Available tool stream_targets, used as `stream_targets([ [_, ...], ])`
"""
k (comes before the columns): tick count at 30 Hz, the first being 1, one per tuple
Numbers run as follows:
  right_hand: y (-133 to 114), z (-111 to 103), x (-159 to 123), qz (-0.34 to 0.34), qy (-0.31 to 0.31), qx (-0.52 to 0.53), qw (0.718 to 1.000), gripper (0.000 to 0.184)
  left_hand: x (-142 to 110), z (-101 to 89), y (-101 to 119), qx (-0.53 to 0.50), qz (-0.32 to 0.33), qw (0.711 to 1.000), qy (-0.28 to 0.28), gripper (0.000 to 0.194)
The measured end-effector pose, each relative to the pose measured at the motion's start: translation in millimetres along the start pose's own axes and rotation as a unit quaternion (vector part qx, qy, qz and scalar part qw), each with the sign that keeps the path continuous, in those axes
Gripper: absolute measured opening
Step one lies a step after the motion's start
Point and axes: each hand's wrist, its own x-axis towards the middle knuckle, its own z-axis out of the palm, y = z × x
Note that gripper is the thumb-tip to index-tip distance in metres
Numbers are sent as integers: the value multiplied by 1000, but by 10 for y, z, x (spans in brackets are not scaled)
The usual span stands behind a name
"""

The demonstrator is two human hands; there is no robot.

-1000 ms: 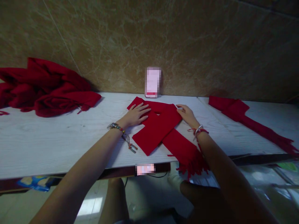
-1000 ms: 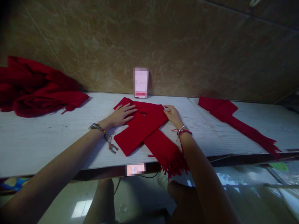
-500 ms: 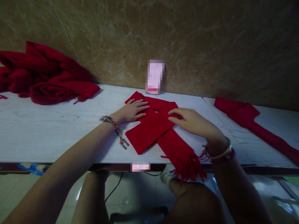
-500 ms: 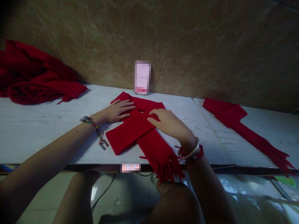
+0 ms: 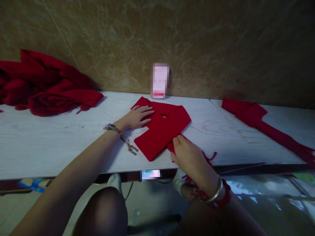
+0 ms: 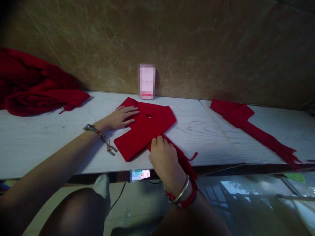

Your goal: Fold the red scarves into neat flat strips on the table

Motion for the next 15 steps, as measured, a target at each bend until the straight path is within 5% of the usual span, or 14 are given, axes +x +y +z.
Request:
stream_targets([
  [6,-65,176,-34,31,87,-37,995,26,-36,-52,24,-6,9,999,47,44],
  [15,-6,143,-75,23,77,51,995,30,-470,-265,536,25,59,997,36,39],
])
